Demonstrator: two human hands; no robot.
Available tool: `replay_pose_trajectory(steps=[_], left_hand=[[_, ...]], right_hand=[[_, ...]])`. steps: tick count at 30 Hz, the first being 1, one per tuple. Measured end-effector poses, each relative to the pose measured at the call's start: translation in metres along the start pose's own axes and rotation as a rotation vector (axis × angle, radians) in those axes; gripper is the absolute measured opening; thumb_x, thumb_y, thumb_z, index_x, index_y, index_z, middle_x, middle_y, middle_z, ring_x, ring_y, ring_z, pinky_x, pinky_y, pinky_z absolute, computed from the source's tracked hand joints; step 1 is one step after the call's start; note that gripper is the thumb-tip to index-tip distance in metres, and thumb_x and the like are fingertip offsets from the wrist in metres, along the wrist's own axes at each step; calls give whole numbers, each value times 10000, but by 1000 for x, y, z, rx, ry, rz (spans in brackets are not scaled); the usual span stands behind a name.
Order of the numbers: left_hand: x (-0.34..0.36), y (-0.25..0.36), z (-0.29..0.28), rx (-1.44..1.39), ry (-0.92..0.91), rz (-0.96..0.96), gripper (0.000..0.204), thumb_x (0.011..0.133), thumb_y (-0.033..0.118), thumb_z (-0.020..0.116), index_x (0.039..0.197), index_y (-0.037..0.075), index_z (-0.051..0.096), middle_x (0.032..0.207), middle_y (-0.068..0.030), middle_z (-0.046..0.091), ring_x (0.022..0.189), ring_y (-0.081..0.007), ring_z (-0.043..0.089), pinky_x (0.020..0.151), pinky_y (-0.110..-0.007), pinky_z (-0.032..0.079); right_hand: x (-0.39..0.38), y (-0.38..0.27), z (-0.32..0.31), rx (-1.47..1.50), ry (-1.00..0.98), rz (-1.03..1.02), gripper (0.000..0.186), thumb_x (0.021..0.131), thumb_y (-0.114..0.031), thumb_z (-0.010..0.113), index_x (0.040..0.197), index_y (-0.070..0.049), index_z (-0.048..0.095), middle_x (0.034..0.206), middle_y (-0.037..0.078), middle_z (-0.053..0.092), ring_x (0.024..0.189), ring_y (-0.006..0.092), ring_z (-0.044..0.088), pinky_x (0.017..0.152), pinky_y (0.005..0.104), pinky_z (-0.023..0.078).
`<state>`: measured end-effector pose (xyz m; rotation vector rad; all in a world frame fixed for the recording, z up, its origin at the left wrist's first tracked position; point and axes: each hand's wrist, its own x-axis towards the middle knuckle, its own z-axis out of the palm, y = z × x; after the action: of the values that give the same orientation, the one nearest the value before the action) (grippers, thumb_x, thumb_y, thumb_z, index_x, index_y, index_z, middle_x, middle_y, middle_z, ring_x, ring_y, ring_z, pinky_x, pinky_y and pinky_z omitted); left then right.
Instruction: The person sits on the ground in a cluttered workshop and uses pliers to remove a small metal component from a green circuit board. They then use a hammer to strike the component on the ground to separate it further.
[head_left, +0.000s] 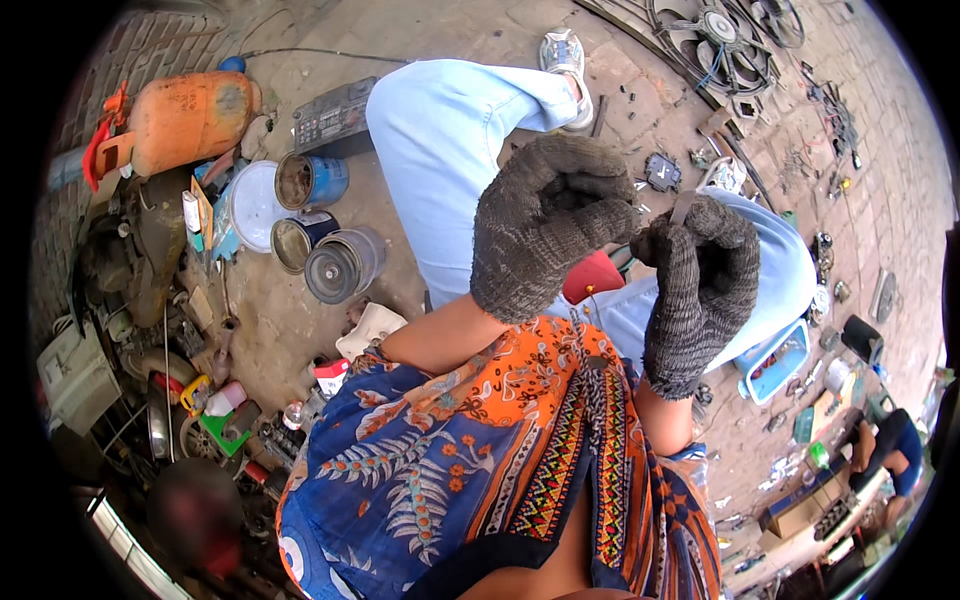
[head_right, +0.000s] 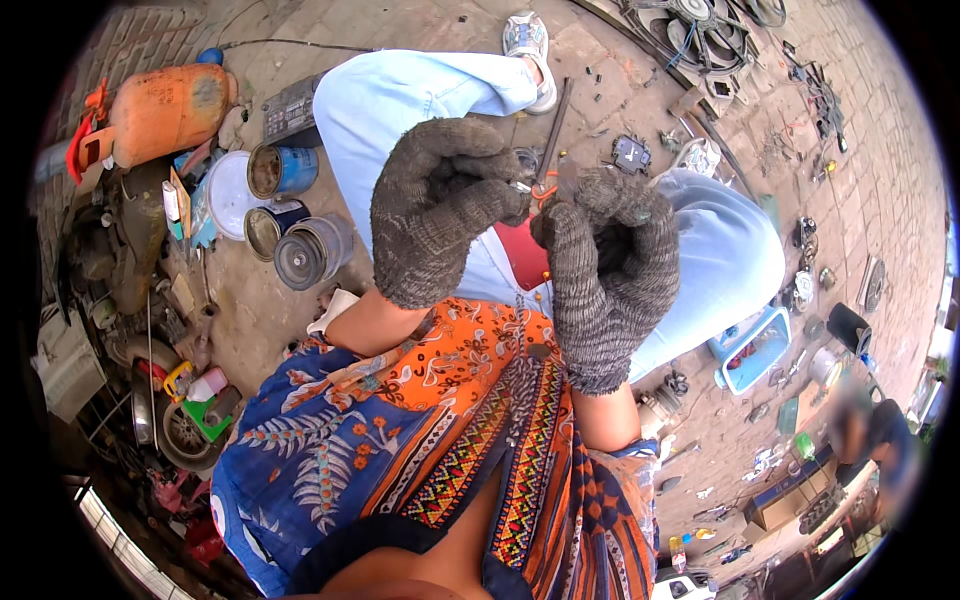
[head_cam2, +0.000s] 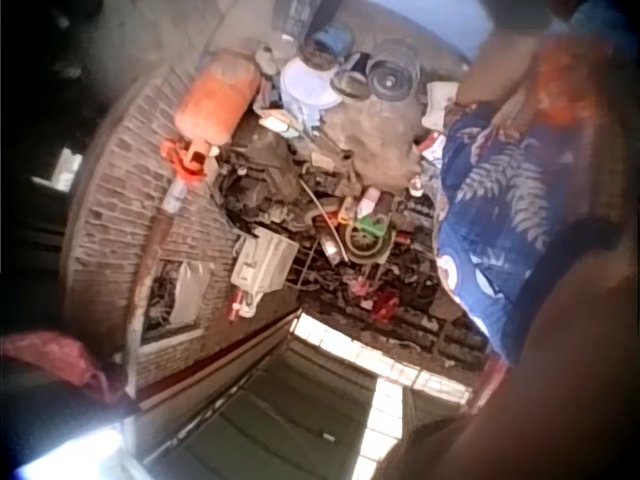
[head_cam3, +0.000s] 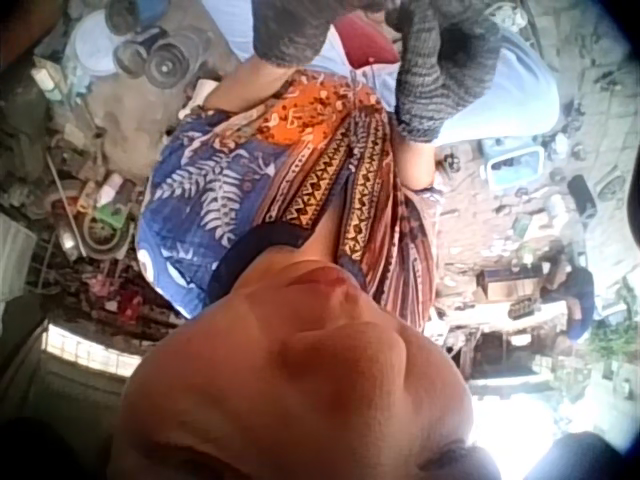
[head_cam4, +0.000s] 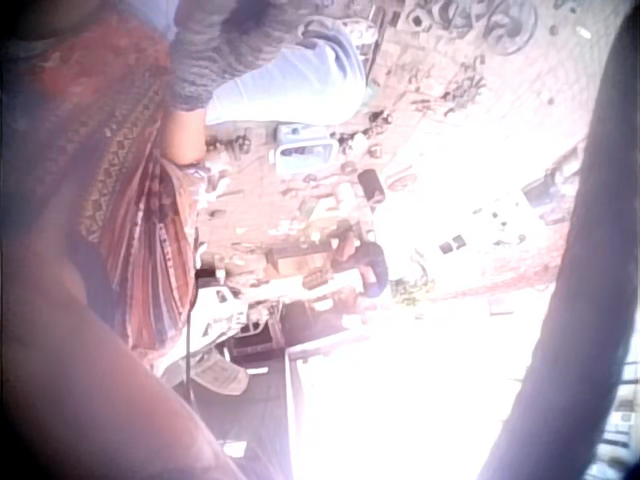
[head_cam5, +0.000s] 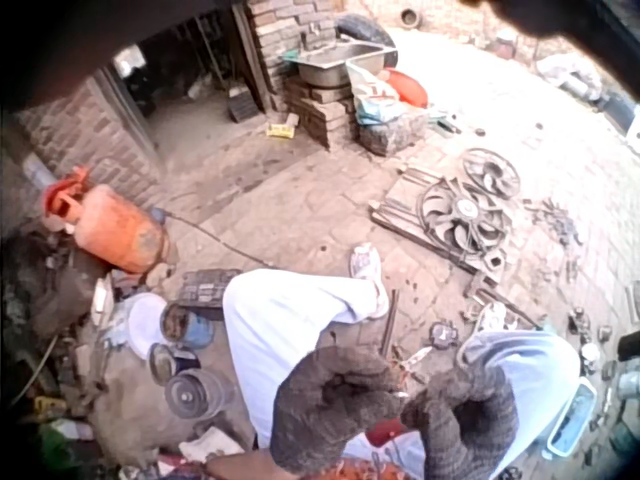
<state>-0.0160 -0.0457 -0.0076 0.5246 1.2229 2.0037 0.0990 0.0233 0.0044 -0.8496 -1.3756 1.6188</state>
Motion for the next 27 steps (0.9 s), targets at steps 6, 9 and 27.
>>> replay_pose_trajectory(steps=[6, 9, 27], left_hand=[[-7, 4, 3, 162, -26, 88, 338, 760, -51, 646, 1065, -4, 510, 932, -70, 614, 843, -131, 612, 751, -249, 512], [-12, 4, 6, 199, -11, 111, 366, 752, -50, 654, 1082, -7, 500, 931, -74, 616, 846, -128, 610, 748, -248, 509], [-2, 8, -1, 783, -222, 559, 300, 706, 98, 696, 995, 73, 617, 965, -97, 620, 893, -294, 585, 776, -365, 470]], right_hand=[[-8, 3, 6, -96, 7, -143, 271, 749, 52, 658, 994, -5, 555, 916, 58, 605, 731, 99, 575, 663, 221, 478], [-6, -4, 9, -248, -30, -255, 233, 747, 47, 656, 954, -16, 570, 907, 43, 603, 716, 79, 551, 646, 200, 455], [4, -15, 2, 82, -62, 120, 145, 827, -27, 609, 953, 19, 553, 839, 80, 614, 687, 131, 606, 628, 238, 500]])
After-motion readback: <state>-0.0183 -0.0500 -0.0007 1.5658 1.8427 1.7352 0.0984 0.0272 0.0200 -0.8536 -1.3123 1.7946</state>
